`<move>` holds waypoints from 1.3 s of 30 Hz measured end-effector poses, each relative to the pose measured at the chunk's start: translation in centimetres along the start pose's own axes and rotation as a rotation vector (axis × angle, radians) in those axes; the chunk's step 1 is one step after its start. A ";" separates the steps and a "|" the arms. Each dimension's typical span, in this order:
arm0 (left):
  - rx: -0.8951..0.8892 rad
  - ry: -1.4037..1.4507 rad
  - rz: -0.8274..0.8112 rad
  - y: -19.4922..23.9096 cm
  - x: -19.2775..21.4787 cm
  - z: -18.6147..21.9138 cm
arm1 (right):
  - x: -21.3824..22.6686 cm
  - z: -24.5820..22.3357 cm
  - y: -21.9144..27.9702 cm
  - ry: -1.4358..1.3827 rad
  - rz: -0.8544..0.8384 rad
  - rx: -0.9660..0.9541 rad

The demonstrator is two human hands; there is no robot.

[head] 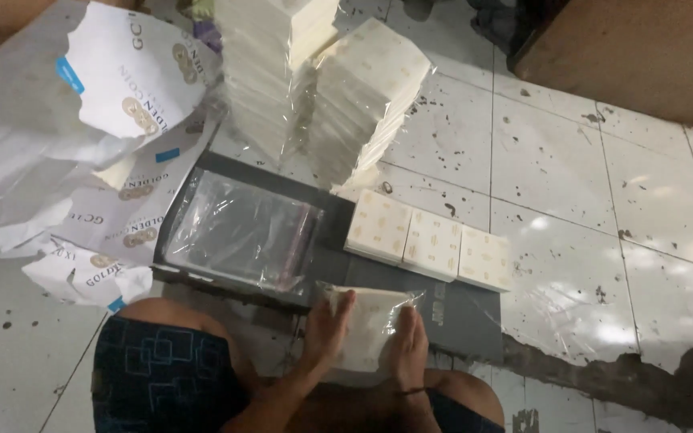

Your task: The person sits on the floor and repeatedly picks up stacks of small white rectangular items, places them into clear plastic bags, and stacks the packaged items on a nearby pile. The person handles the items by hand without using any tools.

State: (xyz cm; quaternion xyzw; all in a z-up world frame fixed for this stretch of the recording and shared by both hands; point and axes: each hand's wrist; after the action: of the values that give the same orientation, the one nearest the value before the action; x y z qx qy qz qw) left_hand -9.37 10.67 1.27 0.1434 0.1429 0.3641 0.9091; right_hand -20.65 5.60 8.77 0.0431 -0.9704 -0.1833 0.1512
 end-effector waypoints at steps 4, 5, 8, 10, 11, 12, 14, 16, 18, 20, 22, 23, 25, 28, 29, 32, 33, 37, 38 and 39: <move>0.100 -0.277 0.014 0.4 0.6 2.1 | 0.0 2.3 -1.2 0.103 0.034 0.158; 0.047 -0.279 0.000 0.7 0.8 2.4 | -0.1 1.7 -0.6 0.082 0.018 0.181; 0.015 -0.220 -0.005 1.3 1.3 3.0 | -0.3 1.9 -0.2 0.051 0.001 0.234; 0.033 -0.160 -0.001 1.3 1.4 2.7 | -0.4 1.8 0.1 0.040 0.006 0.266; 0.008 -0.120 -0.010 1.1 1.5 2.3 | -0.5 1.3 0.5 0.027 0.005 0.220; -0.017 -0.081 -0.019 1.0 1.5 2.0 | -0.6 0.7 0.8 0.013 0.004 0.174; -0.003 -0.083 -0.019 1.1 1.6 2.6 | -0.6 0.1 1.1 0.024 -0.011 0.226; 0.018 -0.091 -0.020 1.4 1.8 3.0 | -0.6 -0.1 1.3 0.034 -0.025 0.270; 0.072 -0.013 -0.041 1.5 2.0 3.1 | -0.7 0.0 1.2 0.018 -0.051 0.240; 0.055 0.005 -0.052 1.8 2.4 4.0 | -0.9 -0.8 1.6 0.032 -0.043 0.233; 0.032 0.028 -0.061 1.4 2.5 4.4 | -1.2 -2.0 1.7 0.047 -0.038 0.233; 0.019 -0.014 -0.041 1.0 2.5 4.3 | -1.3 -2.5 1.9 0.062 -0.038 0.209; -0.006 -0.053 -0.023 0.9 2.8 5.5 | -1.6 -3.0 1.6 0.074 -0.037 0.196; 0.138 -0.055 -0.037 0.9 3.3 8.7 | -1.9 -3.5 0.0 0.112 -0.067 0.186; 0.253 0.032 0.022 0.5 3.4 9.4 | -2.0 -4.3 -0.5 0.122 -0.186 0.101; 0.326 0.251 0.160 0.0 4.4 13.1 | -1.6 -4.9 -0.9 0.018 -0.433 0.092; 0.295 0.385 0.240 -0.1 4.7 14.6 | -1.3 -4.9 -0.9 -0.085 -0.563 0.156; 0.400 0.671 0.176 0.8 4.9 18.6 | -6.5 -5.5 -0.1 -0.582 -0.461 -0.388; 0.421 0.745 0.117 1.1 5.0 19.8 | -6.5 -3.6 -2.7 -0.493 -0.359 -0.179; 0.441 0.811 0.059 1.5 5.2 21.0 | -6.8 -1.6 -5.2 -0.409 -0.258 0.027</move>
State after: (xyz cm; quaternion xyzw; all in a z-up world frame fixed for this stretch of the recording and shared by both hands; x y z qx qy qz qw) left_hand 0.95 12.05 20.31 0.1831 0.5569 0.3777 0.7167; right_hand -13.50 1.16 6.40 0.1308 -0.9697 -0.1929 -0.0737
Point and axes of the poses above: each hand's wrist, its own y-axis away from the middle knuckle, its own x-axis out of the back of the hand, z = x × y
